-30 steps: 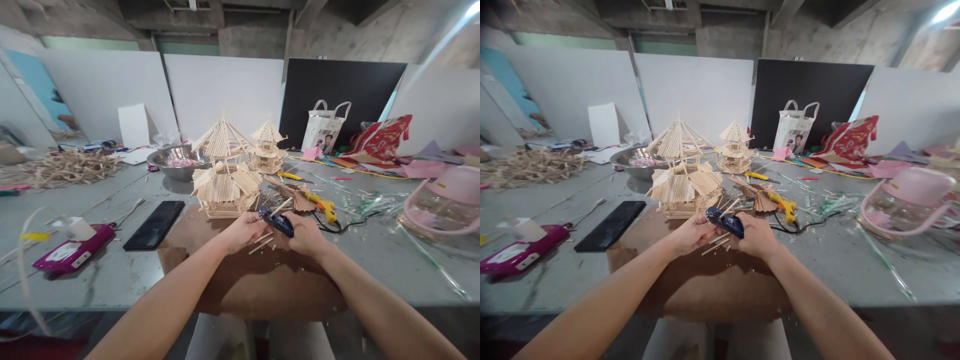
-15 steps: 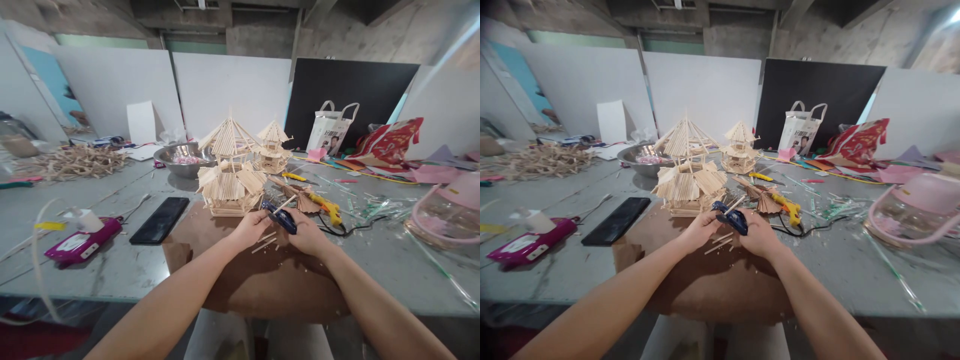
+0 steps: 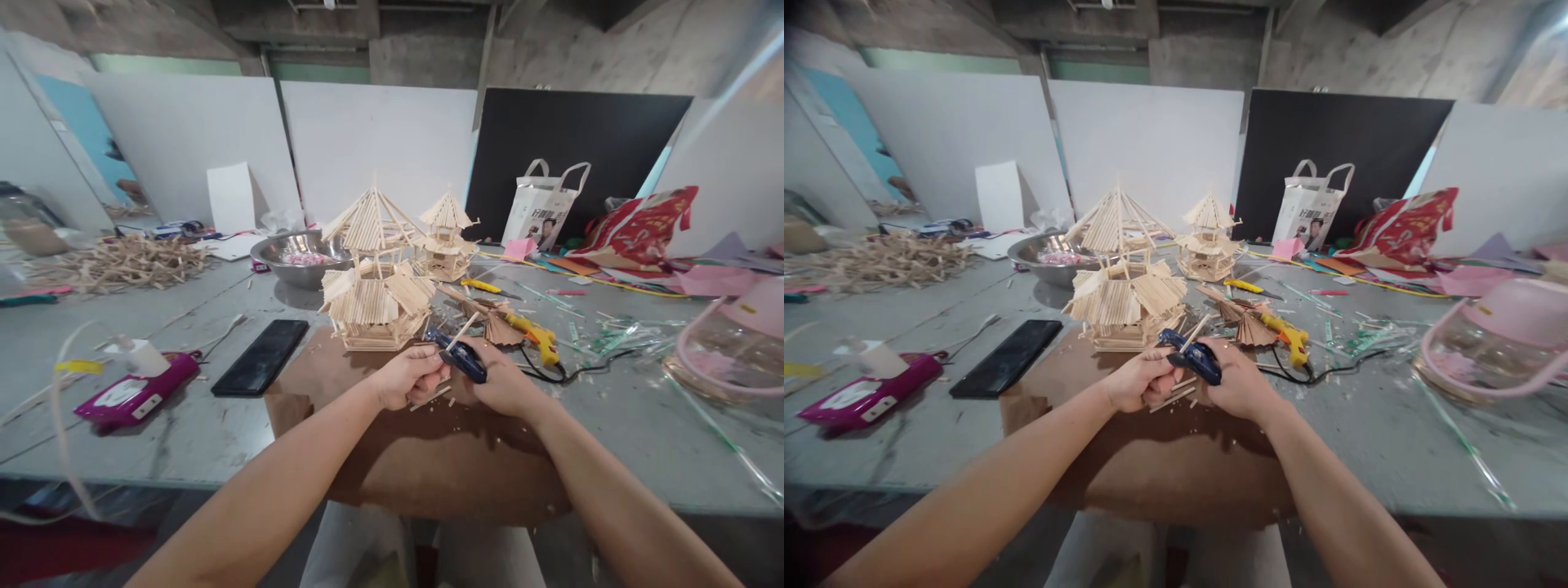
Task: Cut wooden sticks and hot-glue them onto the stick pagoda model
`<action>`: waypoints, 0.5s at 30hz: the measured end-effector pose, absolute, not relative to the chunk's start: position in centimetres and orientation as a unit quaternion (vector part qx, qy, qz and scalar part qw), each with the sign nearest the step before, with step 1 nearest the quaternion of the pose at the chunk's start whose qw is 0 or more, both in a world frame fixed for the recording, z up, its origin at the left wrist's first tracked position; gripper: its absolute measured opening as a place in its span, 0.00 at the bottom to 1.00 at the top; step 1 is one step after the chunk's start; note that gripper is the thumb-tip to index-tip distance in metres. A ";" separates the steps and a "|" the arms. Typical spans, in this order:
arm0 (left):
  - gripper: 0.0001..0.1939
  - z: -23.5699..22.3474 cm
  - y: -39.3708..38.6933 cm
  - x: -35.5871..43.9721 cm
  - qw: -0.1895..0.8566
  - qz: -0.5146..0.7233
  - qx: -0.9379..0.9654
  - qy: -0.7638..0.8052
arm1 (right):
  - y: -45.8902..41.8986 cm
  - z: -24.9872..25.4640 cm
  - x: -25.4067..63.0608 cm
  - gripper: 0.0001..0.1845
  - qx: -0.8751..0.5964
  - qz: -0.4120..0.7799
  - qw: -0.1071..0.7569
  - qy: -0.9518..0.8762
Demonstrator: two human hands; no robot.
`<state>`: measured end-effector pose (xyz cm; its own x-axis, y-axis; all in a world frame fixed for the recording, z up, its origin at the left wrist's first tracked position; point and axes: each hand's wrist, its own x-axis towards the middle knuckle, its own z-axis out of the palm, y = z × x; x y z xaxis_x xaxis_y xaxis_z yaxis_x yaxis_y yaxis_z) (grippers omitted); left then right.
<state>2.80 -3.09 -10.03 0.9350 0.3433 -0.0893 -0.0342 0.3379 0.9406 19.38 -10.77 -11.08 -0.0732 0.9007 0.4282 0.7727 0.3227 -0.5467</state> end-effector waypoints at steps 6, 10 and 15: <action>0.14 -9.5 -2.9 2.4 0.835 0.120 0.526 0.107 | -10.7 -10.9 19.9 0.32 -0.553 0.091 0.357 -0.747; 0.14 -9.3 -2.6 2.2 0.803 0.166 0.557 0.129 | -10.6 -10.9 20.5 0.32 -0.592 0.062 0.315 -0.739; 0.15 -9.7 -2.8 2.7 0.741 0.206 0.617 0.168 | -10.6 -10.9 20.5 0.29 -0.619 0.025 0.276 -0.735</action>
<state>2.66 -2.83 -9.67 0.8586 0.5127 0.0057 -0.0987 0.1544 0.9831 20.45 -10.57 -10.94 -0.0821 0.9237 0.3743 0.8961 0.2328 -0.3779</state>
